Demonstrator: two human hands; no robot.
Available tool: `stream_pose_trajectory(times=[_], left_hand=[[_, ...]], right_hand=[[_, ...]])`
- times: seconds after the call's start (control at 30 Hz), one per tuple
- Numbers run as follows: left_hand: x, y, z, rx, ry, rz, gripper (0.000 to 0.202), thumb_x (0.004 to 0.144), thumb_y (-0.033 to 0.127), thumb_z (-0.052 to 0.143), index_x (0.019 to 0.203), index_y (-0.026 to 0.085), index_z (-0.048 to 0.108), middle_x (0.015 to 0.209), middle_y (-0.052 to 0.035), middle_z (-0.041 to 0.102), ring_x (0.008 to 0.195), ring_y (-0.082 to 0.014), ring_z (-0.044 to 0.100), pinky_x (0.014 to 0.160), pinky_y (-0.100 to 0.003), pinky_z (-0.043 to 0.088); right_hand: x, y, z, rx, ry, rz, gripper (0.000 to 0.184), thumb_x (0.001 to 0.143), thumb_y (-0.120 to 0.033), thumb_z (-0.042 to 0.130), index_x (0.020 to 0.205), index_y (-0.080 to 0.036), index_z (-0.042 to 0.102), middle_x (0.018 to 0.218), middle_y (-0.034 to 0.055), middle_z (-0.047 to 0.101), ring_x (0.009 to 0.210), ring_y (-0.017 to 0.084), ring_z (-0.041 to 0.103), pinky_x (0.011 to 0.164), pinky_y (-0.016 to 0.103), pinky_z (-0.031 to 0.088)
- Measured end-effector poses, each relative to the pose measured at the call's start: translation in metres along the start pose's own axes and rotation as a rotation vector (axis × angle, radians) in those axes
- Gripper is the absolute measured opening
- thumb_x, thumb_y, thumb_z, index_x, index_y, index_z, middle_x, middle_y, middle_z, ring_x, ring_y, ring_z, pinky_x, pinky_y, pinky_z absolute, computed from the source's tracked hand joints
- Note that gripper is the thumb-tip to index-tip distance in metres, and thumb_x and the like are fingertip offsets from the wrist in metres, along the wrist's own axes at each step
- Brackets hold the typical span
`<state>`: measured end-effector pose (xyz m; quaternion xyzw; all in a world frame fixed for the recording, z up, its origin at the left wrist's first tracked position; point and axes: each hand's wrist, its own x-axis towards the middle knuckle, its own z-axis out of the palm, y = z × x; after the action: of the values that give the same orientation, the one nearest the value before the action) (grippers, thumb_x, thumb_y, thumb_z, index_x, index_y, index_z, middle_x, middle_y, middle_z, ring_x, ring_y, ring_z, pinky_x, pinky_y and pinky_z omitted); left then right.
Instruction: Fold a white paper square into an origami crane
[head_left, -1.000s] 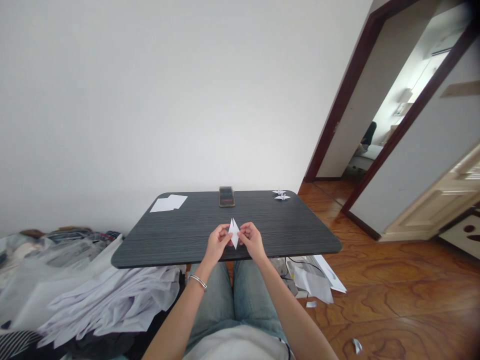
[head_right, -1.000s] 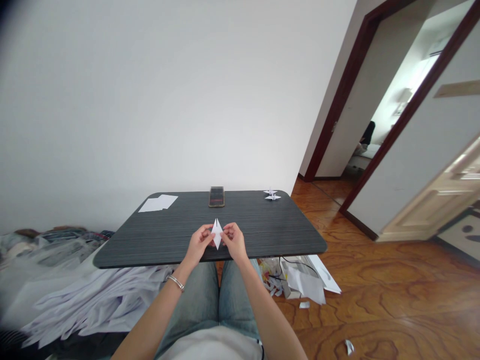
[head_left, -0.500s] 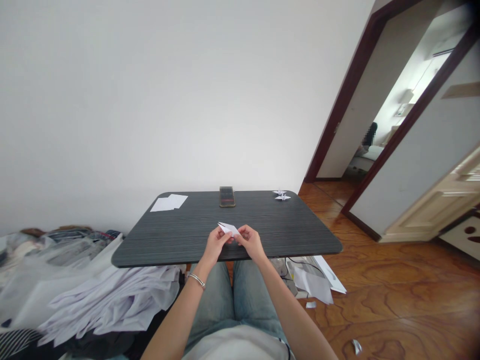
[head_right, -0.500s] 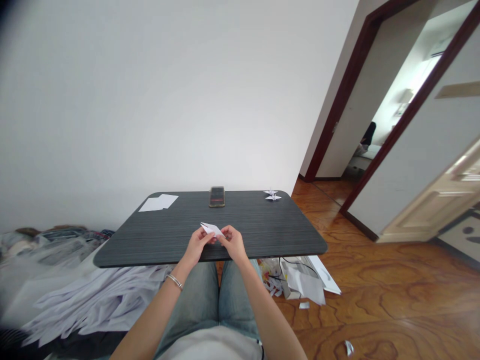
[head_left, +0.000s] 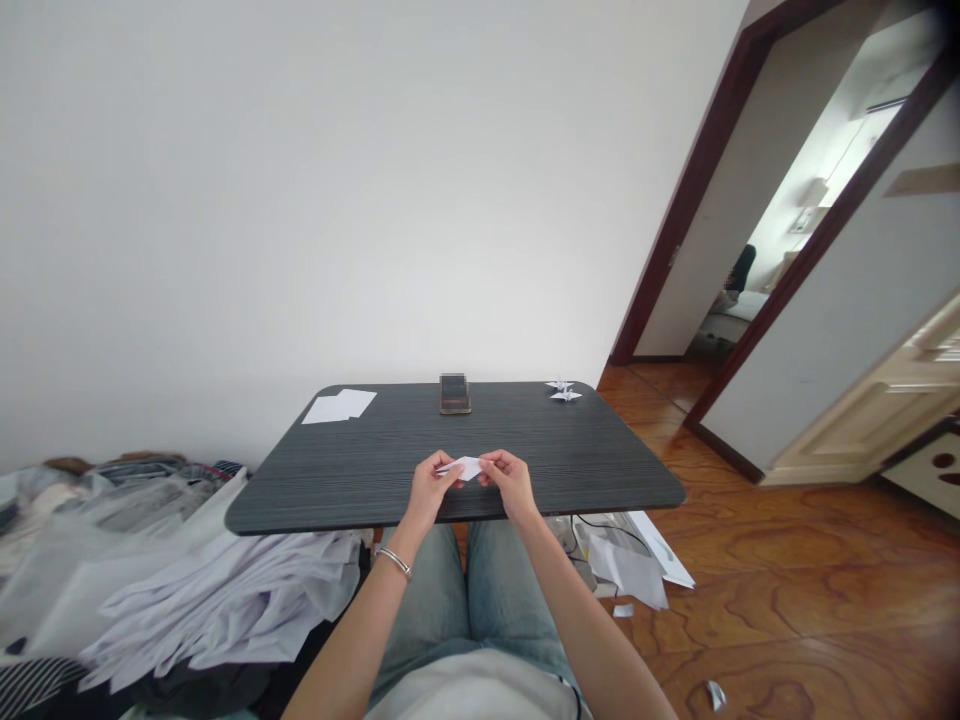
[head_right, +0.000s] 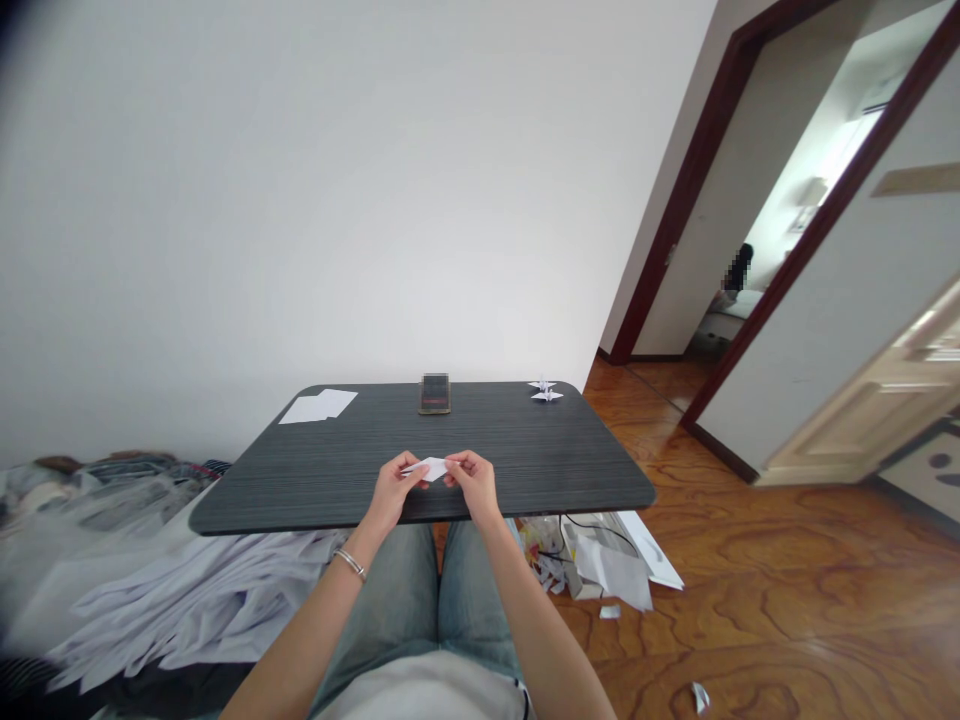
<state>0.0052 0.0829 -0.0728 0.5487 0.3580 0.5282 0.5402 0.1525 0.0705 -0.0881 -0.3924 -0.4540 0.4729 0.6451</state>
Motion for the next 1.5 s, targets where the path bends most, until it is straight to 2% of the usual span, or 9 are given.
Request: stream_pose_trajectory(times=[0.27,0.37,0.43,0.5,0.67,0.9,1.17,1.37,1.5], left_hand=[[0.0002,-0.0023,0.0011,-0.015,0.001,-0.011,0.028,0.067,0.036,0.068,0.062,0.015,0.049,0.061,0.0018,0.059,0.057,-0.0115,0.056,0.057,-0.024,0.048],[0.0000,-0.0015,0.0012,-0.019,0.001,-0.002,0.025,0.068,0.034,0.067,0.080,0.016,0.054,0.063,0.0022,0.061,0.059,-0.0122,0.058,0.058,-0.024,0.049],[0.0001,-0.0013,0.0009,-0.013,-0.012,-0.005,0.035,0.068,0.033,0.068,0.095,0.016,0.055,0.060,0.0030,0.061,0.059,-0.0127,0.059,0.059,-0.025,0.049],[0.0006,-0.0020,0.0004,0.004,-0.031,-0.016,0.040,0.067,0.032,0.069,0.101,0.015,0.056,0.058,0.0026,0.062,0.058,-0.0136,0.060,0.061,-0.026,0.049],[0.0017,-0.0062,-0.0005,0.054,-0.048,-0.046,0.029,0.064,0.032,0.072,0.083,0.012,0.063,0.067,-0.0037,0.068,0.062,-0.0158,0.062,0.064,-0.027,0.049],[0.0032,-0.0085,0.0024,0.096,-0.049,-0.052,0.027,0.064,0.037,0.071,0.062,0.013,0.058,0.056,0.0000,0.062,0.052,-0.0121,0.055,0.053,-0.022,0.042],[0.0030,-0.0064,0.0052,0.125,-0.049,-0.014,0.028,0.067,0.035,0.066,0.056,0.014,0.053,0.049,0.0044,0.052,0.045,-0.0069,0.043,0.046,-0.019,0.031],[0.0023,-0.0049,0.0048,0.140,-0.033,0.006,0.026,0.071,0.037,0.061,0.060,0.014,0.056,0.052,0.0026,0.055,0.050,-0.0100,0.049,0.050,-0.020,0.040],[0.0018,-0.0071,0.0034,0.146,0.014,0.026,0.024,0.072,0.037,0.060,0.064,0.015,0.057,0.057,0.0017,0.057,0.054,-0.0116,0.052,0.053,-0.022,0.044]], right_hand=[[-0.0008,-0.0012,-0.0006,0.039,-0.044,0.060,0.027,0.062,-0.035,0.074,0.077,-0.015,0.065,0.060,0.0018,0.067,0.051,0.014,0.061,0.053,0.026,0.051],[-0.0017,-0.0015,-0.0007,0.042,-0.029,0.062,0.025,0.064,-0.036,0.071,0.077,-0.015,0.066,0.060,0.0016,0.068,0.052,0.013,0.062,0.055,0.026,0.052],[-0.0016,-0.0011,-0.0010,0.045,-0.012,0.059,0.024,0.066,-0.036,0.070,0.079,-0.015,0.066,0.061,0.0008,0.068,0.051,0.012,0.061,0.055,0.025,0.052],[-0.0008,-0.0005,-0.0011,0.048,0.012,0.049,0.024,0.067,-0.034,0.069,0.082,-0.017,0.065,0.062,-0.0009,0.068,0.051,0.011,0.060,0.056,0.024,0.051],[0.0006,-0.0009,0.0007,0.016,0.042,0.030,0.025,0.062,-0.029,0.073,0.082,-0.017,0.064,0.058,-0.0023,0.067,0.051,0.012,0.059,0.055,0.024,0.048],[-0.0017,-0.0028,0.0047,-0.054,0.069,0.000,0.019,0.062,-0.029,0.072,0.073,-0.016,0.062,0.054,-0.0018,0.065,0.047,0.012,0.055,0.052,0.024,0.044],[-0.0017,-0.0002,0.0065,-0.062,0.143,-0.080,0.027,0.070,-0.031,0.066,0.091,-0.018,0.056,0.050,-0.0058,0.059,0.047,0.012,0.054,0.052,0.024,0.045],[0.0005,0.0004,0.0037,-0.055,0.167,-0.089,0.021,0.074,-0.034,0.060,0.087,-0.018,0.056,0.060,-0.0013,0.065,0.054,0.013,0.058,0.051,0.024,0.046],[0.0012,-0.0007,0.0044,-0.051,0.126,-0.076,0.024,0.075,-0.034,0.059,0.093,-0.019,0.054,0.065,-0.0009,0.065,0.058,0.014,0.061,0.051,0.024,0.047]])
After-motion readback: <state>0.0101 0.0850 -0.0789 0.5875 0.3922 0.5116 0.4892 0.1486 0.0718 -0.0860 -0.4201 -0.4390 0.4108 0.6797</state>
